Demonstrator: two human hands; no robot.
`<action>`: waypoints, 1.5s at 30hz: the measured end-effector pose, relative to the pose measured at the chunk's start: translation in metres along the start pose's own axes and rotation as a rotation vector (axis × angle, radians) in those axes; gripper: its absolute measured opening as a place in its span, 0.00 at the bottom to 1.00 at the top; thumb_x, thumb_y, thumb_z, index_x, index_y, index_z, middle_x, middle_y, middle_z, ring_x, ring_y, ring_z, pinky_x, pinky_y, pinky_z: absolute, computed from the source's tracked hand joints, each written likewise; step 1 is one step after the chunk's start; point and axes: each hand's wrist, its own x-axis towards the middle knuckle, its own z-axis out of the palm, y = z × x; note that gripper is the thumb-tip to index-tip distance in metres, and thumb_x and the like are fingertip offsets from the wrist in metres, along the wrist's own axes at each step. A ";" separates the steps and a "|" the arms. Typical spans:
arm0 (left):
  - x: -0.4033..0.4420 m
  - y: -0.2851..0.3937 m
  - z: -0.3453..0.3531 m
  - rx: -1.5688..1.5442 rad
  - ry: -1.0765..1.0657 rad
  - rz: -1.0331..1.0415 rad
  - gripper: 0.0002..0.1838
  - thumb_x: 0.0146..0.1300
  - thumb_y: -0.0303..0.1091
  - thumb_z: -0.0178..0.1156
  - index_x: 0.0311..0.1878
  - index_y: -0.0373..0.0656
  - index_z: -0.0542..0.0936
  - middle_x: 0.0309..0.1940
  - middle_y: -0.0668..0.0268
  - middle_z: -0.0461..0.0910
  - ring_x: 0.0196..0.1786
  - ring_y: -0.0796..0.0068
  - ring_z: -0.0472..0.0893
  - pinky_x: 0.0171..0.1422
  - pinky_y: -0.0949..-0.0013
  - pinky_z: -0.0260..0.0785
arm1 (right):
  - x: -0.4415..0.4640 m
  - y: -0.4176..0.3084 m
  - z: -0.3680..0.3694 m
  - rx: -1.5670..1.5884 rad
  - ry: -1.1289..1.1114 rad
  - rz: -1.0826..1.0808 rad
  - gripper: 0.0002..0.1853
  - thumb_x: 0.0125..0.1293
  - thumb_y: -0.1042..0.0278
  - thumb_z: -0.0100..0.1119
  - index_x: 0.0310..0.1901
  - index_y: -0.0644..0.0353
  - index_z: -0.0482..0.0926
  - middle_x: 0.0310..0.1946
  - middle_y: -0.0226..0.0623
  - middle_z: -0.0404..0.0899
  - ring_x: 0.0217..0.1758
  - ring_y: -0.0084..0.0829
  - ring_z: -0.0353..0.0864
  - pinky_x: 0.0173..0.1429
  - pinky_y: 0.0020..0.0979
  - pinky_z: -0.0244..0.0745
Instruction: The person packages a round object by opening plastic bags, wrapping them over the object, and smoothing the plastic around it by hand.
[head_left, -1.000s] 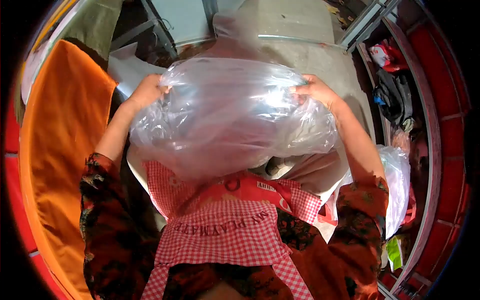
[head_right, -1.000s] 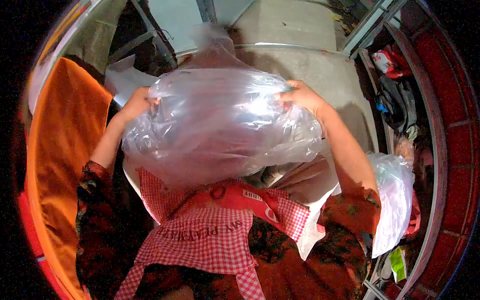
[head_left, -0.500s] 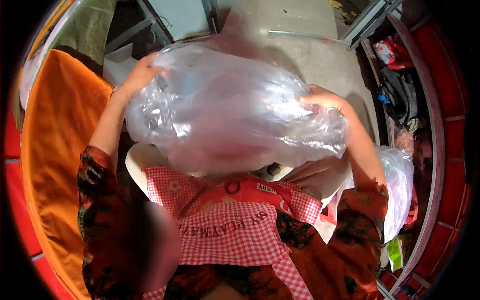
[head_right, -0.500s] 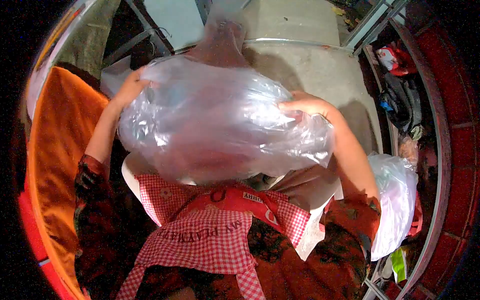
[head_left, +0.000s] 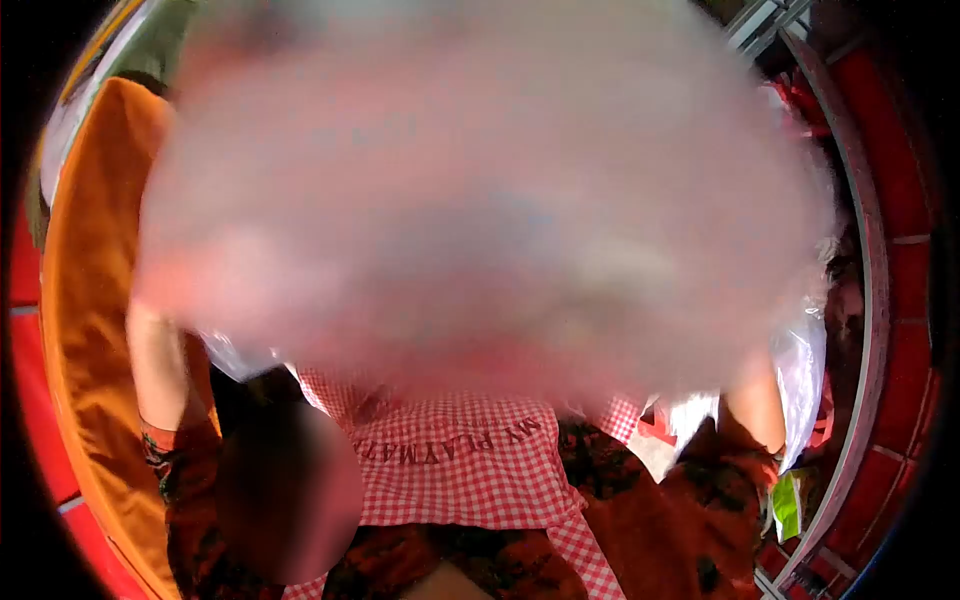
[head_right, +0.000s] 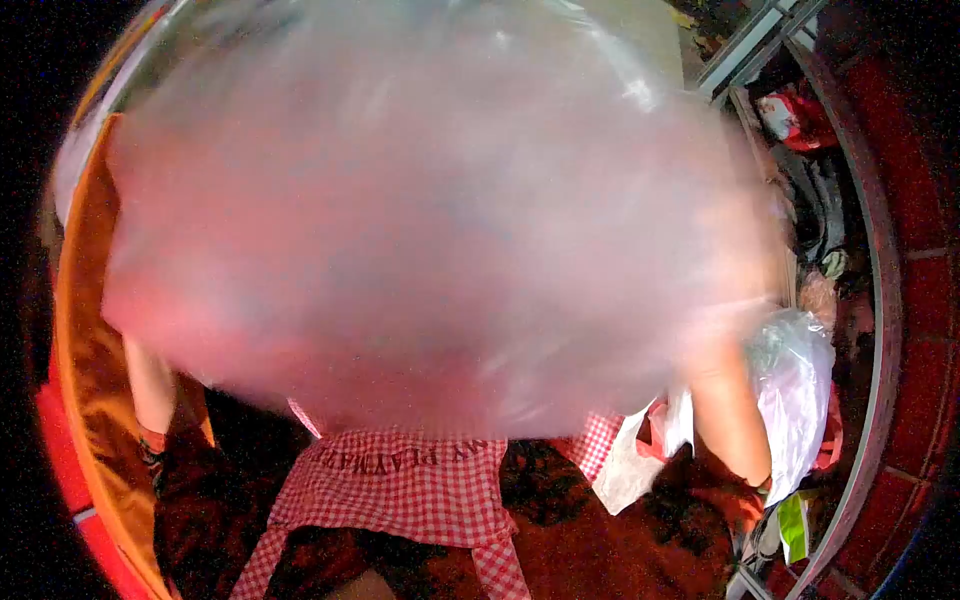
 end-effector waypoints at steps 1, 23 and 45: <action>-0.013 -0.011 0.003 0.144 -0.172 0.012 0.17 0.59 0.25 0.58 0.53 0.35 0.78 0.48 0.63 0.82 0.51 0.71 0.80 0.57 0.68 0.71 | -0.032 0.006 0.023 -0.133 -0.426 -0.047 0.16 0.54 0.69 0.65 0.45 0.62 0.82 0.40 0.39 0.84 0.43 0.33 0.84 0.44 0.36 0.79; 0.149 -0.210 0.002 0.513 -0.012 0.115 0.13 0.61 0.24 0.56 0.49 0.39 0.78 0.40 0.60 0.83 0.45 0.62 0.80 0.52 0.63 0.71 | 0.046 0.157 0.143 0.627 -0.352 0.756 0.15 0.58 0.72 0.67 0.46 0.68 0.81 0.29 0.30 0.81 0.28 0.20 0.75 0.33 0.26 0.73; 0.107 -0.095 0.195 0.875 -0.300 0.874 0.21 0.61 0.32 0.59 0.58 0.40 0.75 0.61 0.54 0.74 0.65 0.52 0.73 0.70 0.54 0.65 | 0.046 0.176 0.153 0.581 -0.535 0.825 0.17 0.57 0.61 0.72 0.42 0.65 0.84 0.29 0.28 0.81 0.28 0.20 0.74 0.31 0.25 0.69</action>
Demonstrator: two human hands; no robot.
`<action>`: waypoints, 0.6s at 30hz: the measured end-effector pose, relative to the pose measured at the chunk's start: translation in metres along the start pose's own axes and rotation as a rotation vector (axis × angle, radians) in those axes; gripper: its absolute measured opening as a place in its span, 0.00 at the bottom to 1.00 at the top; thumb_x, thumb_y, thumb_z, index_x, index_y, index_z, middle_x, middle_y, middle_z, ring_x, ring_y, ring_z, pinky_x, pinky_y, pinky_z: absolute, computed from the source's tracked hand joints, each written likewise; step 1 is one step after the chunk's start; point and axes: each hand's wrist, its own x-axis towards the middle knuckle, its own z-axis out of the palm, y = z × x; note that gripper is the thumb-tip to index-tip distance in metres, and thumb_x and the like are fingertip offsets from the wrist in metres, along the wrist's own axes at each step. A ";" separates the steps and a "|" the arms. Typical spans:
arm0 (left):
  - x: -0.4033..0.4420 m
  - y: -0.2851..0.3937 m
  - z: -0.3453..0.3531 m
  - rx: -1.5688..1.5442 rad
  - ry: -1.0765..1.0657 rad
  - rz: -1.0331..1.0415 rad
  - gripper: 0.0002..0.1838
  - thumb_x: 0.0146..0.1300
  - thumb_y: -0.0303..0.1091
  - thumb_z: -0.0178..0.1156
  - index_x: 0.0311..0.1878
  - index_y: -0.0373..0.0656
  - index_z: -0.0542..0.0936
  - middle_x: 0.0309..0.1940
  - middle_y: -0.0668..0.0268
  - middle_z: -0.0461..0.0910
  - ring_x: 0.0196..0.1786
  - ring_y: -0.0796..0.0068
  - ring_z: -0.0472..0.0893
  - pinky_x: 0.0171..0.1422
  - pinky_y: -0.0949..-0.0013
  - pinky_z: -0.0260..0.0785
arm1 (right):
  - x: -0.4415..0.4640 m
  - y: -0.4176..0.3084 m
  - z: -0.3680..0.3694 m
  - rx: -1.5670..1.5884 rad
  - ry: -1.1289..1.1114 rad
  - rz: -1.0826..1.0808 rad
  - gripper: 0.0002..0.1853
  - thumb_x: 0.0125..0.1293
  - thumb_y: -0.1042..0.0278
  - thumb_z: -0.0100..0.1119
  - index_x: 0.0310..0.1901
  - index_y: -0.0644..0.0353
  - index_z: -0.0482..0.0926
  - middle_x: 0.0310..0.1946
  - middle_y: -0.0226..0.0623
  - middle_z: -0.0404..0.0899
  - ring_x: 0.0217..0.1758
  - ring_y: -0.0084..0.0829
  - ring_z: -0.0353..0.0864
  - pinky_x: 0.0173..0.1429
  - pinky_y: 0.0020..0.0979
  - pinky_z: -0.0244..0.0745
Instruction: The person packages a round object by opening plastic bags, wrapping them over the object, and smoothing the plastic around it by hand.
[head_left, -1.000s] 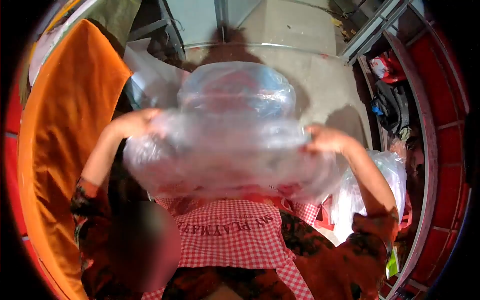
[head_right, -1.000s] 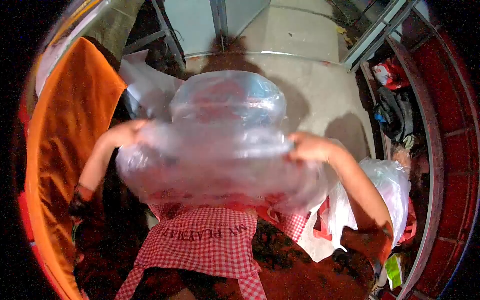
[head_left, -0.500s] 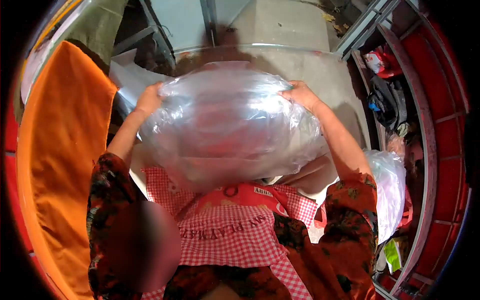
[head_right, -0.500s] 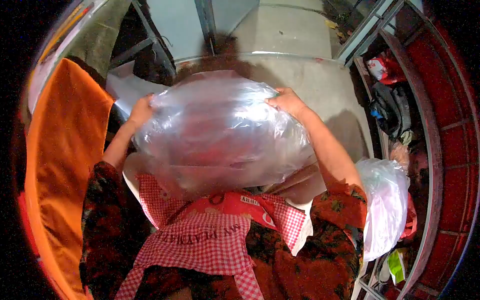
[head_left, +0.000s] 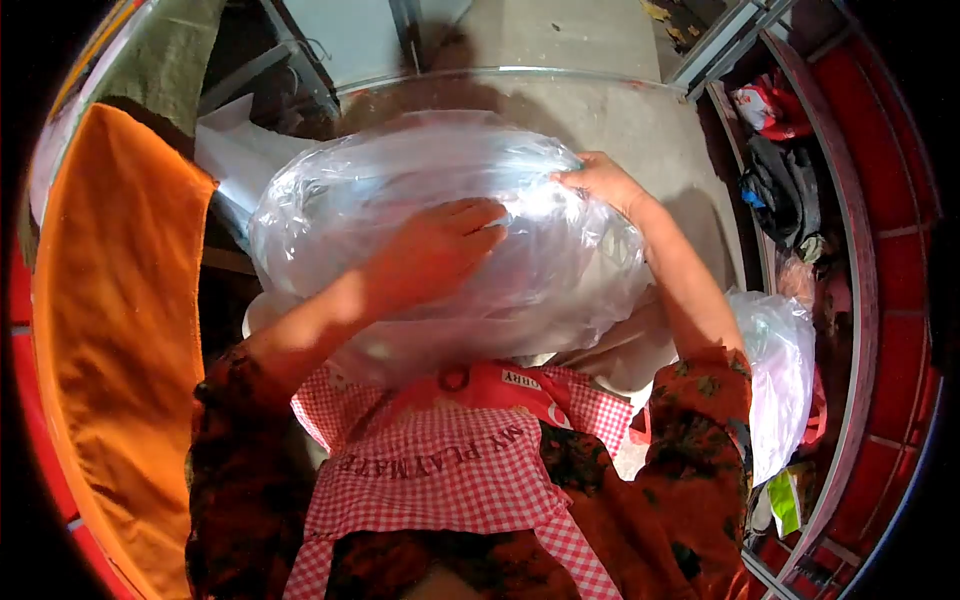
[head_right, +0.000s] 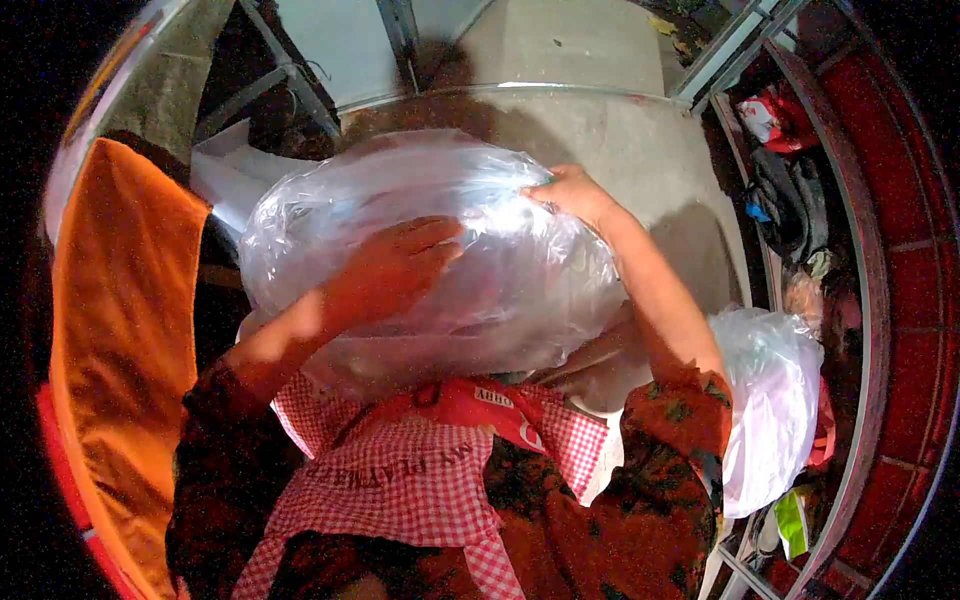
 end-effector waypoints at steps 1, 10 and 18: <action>0.000 -0.008 0.024 -0.016 0.044 -0.029 0.23 0.60 0.33 0.60 0.60 0.40 0.74 0.63 0.53 0.72 0.67 0.51 0.71 0.70 0.54 0.64 | 0.000 0.000 0.000 0.017 -0.010 -0.017 0.18 0.57 0.60 0.72 0.43 0.65 0.83 0.29 0.28 0.81 0.28 0.20 0.74 0.31 0.25 0.70; -0.007 -0.034 0.047 0.061 -0.160 -0.050 0.38 0.61 0.53 0.59 0.73 0.49 0.63 0.75 0.52 0.54 0.77 0.46 0.52 0.79 0.46 0.41 | 0.013 0.025 -0.010 0.023 -0.107 -0.021 0.21 0.60 0.53 0.70 0.45 0.65 0.83 0.31 0.29 0.81 0.33 0.21 0.76 0.40 0.26 0.72; -0.005 -0.031 0.049 0.069 -0.179 -0.040 0.39 0.62 0.60 0.55 0.74 0.54 0.62 0.76 0.53 0.52 0.78 0.43 0.49 0.79 0.43 0.37 | 0.011 0.019 -0.011 -0.057 -0.082 0.032 0.26 0.58 0.48 0.70 0.47 0.64 0.83 0.35 0.31 0.82 0.38 0.22 0.77 0.44 0.27 0.73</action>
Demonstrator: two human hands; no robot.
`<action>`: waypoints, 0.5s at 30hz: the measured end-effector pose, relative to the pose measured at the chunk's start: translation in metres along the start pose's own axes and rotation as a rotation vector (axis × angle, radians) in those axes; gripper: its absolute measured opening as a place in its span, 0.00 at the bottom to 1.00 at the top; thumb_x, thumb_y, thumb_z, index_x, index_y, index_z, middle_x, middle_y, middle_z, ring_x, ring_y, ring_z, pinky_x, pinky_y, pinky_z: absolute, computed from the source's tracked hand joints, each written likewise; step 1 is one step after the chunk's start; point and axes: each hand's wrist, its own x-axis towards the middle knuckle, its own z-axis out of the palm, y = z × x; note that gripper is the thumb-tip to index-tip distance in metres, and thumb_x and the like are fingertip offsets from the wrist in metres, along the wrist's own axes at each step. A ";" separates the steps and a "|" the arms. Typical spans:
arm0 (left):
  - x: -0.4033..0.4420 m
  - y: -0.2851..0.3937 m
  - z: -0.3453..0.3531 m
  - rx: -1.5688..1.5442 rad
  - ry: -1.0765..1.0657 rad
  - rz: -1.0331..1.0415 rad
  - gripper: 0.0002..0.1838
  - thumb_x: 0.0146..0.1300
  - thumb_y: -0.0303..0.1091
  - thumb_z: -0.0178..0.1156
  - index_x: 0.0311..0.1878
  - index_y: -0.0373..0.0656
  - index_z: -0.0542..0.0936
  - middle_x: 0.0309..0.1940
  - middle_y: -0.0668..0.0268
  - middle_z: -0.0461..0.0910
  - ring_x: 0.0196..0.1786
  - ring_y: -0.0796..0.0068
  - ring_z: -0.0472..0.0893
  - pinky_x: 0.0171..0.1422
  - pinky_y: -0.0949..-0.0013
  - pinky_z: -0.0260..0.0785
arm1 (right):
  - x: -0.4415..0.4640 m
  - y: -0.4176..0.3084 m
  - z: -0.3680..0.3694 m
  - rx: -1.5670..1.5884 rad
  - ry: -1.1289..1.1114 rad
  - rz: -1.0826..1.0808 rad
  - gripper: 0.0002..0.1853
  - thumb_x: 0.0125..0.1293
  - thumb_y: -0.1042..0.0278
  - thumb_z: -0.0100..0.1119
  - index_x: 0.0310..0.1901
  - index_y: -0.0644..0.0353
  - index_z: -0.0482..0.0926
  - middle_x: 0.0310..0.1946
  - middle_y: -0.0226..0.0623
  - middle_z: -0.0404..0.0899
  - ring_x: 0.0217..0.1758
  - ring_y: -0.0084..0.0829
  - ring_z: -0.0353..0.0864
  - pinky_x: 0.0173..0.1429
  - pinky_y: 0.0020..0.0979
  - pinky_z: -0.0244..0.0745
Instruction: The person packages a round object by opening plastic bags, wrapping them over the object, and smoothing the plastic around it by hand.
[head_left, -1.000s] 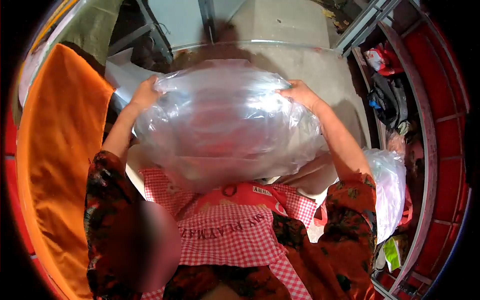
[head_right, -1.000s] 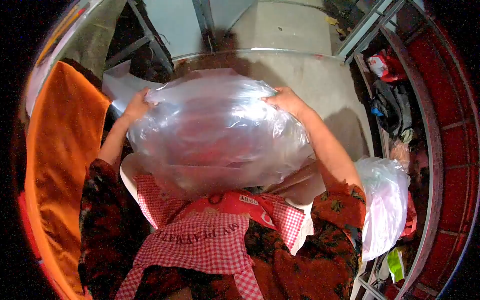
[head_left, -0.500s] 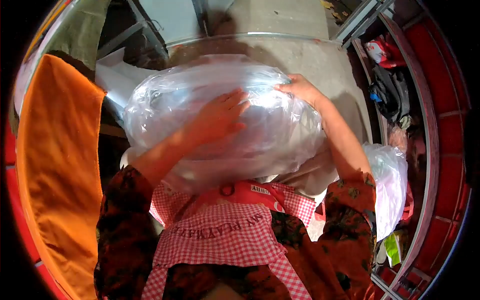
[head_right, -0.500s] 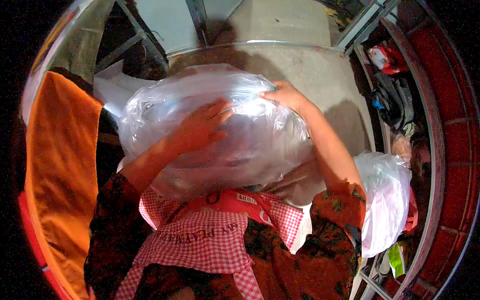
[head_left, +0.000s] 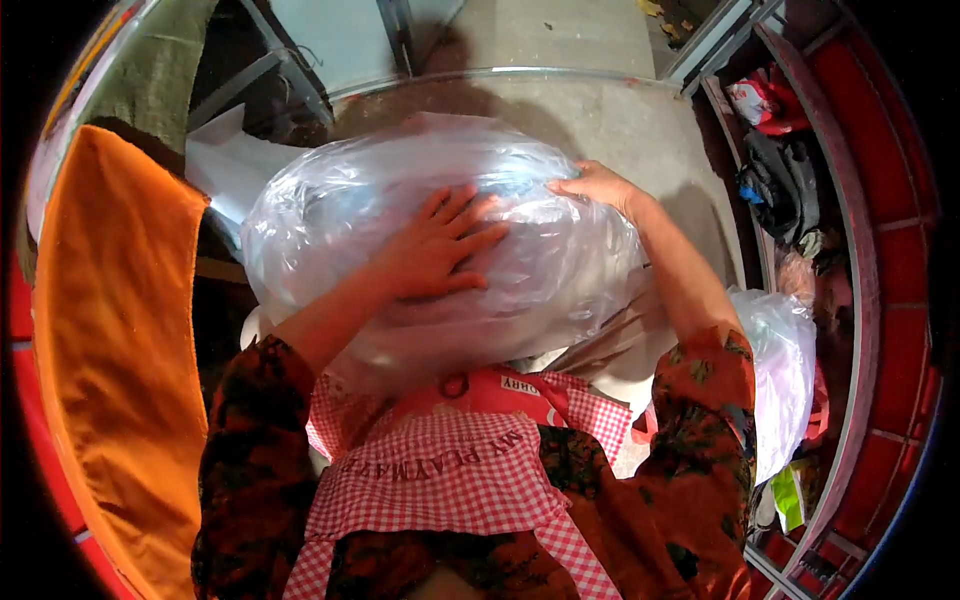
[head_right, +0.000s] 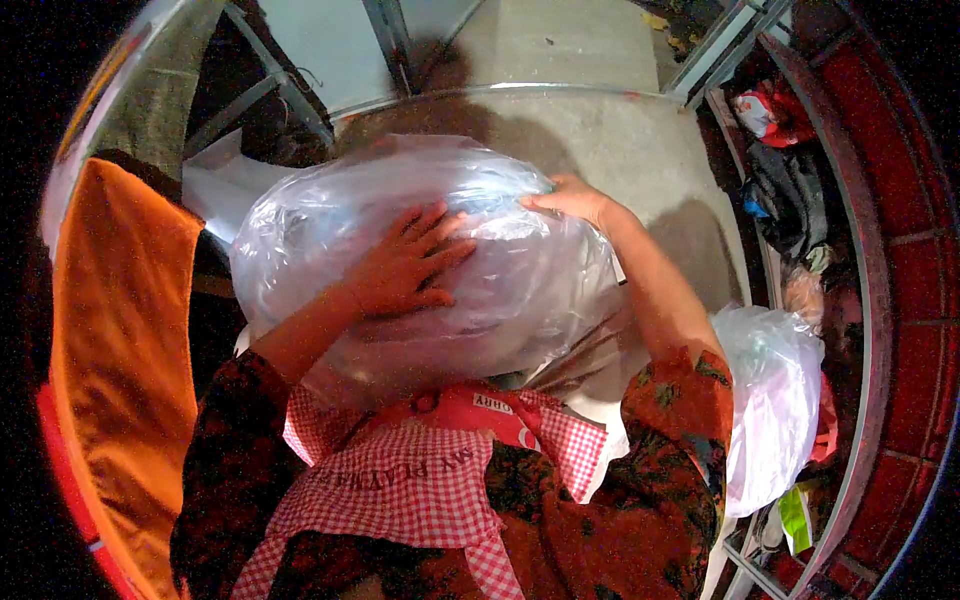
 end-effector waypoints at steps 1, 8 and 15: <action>0.000 -0.001 0.001 -0.020 0.014 0.000 0.40 0.62 0.60 0.56 0.74 0.54 0.63 0.76 0.53 0.52 0.78 0.42 0.49 0.79 0.42 0.37 | 0.000 -0.001 -0.001 -0.008 -0.015 0.011 0.27 0.58 0.48 0.70 0.49 0.64 0.83 0.36 0.32 0.82 0.38 0.23 0.77 0.45 0.27 0.74; 0.003 0.002 -0.008 -0.050 0.036 0.016 0.40 0.61 0.62 0.56 0.73 0.54 0.63 0.77 0.57 0.52 0.77 0.44 0.51 0.79 0.41 0.37 | 0.022 0.021 -0.002 -0.066 -0.046 0.002 0.32 0.59 0.45 0.69 0.55 0.65 0.80 0.40 0.34 0.82 0.41 0.25 0.78 0.49 0.29 0.75; 0.003 0.001 0.001 -0.011 0.037 0.041 0.39 0.60 0.58 0.58 0.73 0.54 0.64 0.77 0.59 0.52 0.78 0.49 0.50 0.78 0.40 0.38 | 0.018 0.021 -0.014 -0.204 -0.070 0.036 0.36 0.59 0.44 0.69 0.60 0.65 0.76 0.51 0.40 0.80 0.48 0.30 0.79 0.54 0.31 0.75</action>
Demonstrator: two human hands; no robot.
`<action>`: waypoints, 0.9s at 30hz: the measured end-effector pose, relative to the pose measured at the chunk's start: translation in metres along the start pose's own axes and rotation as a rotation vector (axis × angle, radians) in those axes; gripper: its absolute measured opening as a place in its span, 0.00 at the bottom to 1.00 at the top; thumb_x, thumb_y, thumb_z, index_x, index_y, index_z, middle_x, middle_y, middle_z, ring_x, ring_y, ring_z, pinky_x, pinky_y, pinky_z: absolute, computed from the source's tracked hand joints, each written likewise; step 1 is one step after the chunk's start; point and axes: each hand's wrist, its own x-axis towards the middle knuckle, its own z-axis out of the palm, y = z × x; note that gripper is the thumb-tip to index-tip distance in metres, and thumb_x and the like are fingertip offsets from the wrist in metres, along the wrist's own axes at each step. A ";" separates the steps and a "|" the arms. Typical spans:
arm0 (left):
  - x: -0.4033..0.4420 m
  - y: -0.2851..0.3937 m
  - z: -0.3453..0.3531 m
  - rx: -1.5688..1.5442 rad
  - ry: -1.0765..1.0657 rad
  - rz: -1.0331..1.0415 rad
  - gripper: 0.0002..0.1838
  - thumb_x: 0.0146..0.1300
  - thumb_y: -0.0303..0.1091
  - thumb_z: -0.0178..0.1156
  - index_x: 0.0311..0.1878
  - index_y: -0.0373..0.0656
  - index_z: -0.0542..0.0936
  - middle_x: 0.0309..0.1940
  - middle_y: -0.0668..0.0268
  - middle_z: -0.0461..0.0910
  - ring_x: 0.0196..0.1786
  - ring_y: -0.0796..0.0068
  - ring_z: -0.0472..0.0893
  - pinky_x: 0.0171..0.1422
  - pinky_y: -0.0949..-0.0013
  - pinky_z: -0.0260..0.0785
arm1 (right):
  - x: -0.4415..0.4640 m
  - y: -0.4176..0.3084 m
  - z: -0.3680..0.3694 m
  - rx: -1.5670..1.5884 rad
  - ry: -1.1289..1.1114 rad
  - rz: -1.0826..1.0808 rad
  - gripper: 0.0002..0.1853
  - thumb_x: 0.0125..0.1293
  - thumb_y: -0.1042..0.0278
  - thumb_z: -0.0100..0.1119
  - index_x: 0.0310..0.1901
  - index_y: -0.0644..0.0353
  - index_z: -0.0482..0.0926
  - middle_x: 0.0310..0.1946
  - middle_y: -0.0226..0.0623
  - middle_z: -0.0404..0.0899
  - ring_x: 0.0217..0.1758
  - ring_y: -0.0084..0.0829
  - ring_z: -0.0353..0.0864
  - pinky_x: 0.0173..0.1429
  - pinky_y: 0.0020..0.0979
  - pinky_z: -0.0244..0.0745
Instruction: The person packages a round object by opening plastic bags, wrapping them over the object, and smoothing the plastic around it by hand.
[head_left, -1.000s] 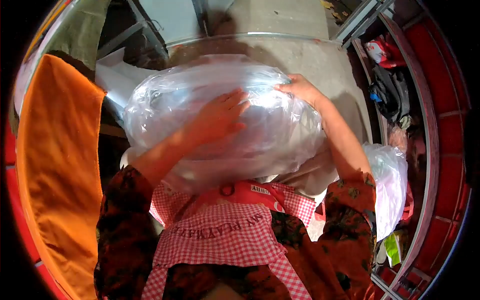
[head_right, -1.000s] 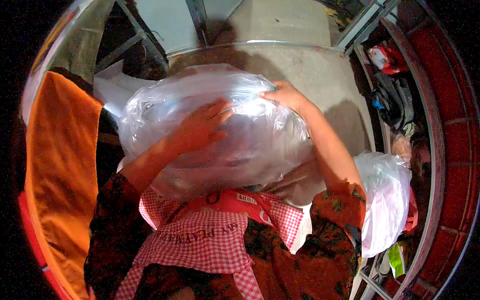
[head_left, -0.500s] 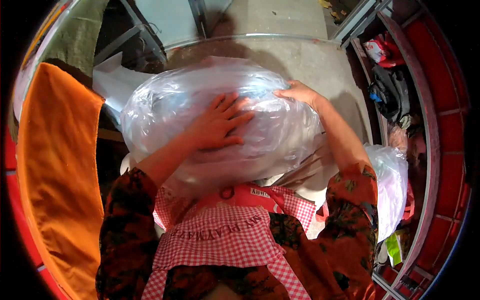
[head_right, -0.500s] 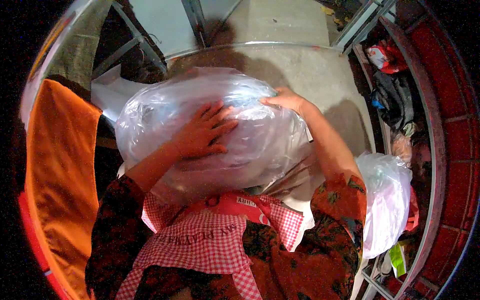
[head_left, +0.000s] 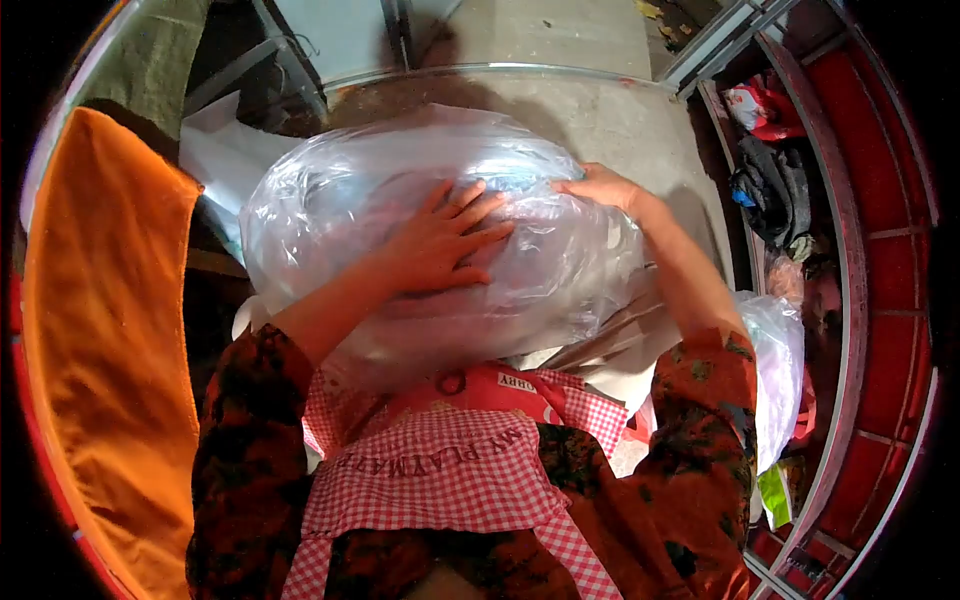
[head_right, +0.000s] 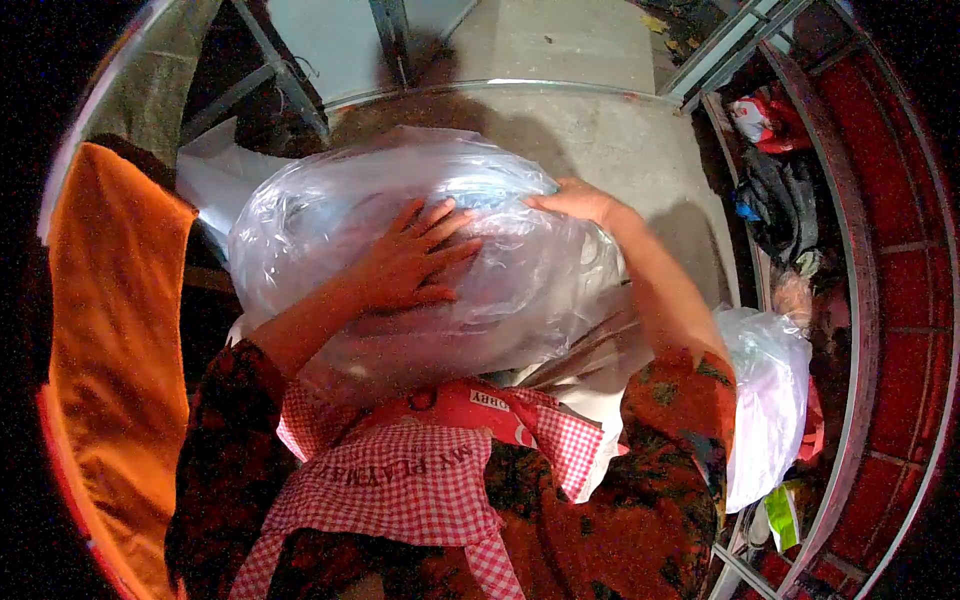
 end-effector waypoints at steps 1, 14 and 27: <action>0.000 0.002 0.001 -0.002 0.013 -0.002 0.39 0.60 0.58 0.58 0.73 0.54 0.64 0.77 0.59 0.52 0.78 0.49 0.50 0.78 0.40 0.38 | -0.011 0.002 -0.010 -0.184 0.121 -0.073 0.36 0.58 0.46 0.70 0.60 0.65 0.75 0.55 0.41 0.78 0.50 0.31 0.79 0.55 0.31 0.75; -0.002 -0.007 0.005 0.034 0.026 0.021 0.36 0.62 0.59 0.55 0.69 0.53 0.69 0.75 0.58 0.57 0.77 0.49 0.54 0.76 0.37 0.41 | -0.101 0.004 0.024 -0.239 -0.543 0.041 0.22 0.68 0.57 0.59 0.59 0.58 0.77 0.54 0.30 0.80 0.58 0.26 0.76 0.63 0.31 0.68; -0.004 -0.010 -0.005 -0.109 -0.038 -0.034 0.38 0.61 0.58 0.57 0.72 0.54 0.65 0.71 0.56 0.62 0.70 0.49 0.64 0.73 0.39 0.49 | -0.012 0.077 0.042 0.241 -0.716 0.393 0.19 0.70 0.63 0.55 0.58 0.61 0.78 0.51 0.32 0.81 0.54 0.26 0.78 0.60 0.32 0.71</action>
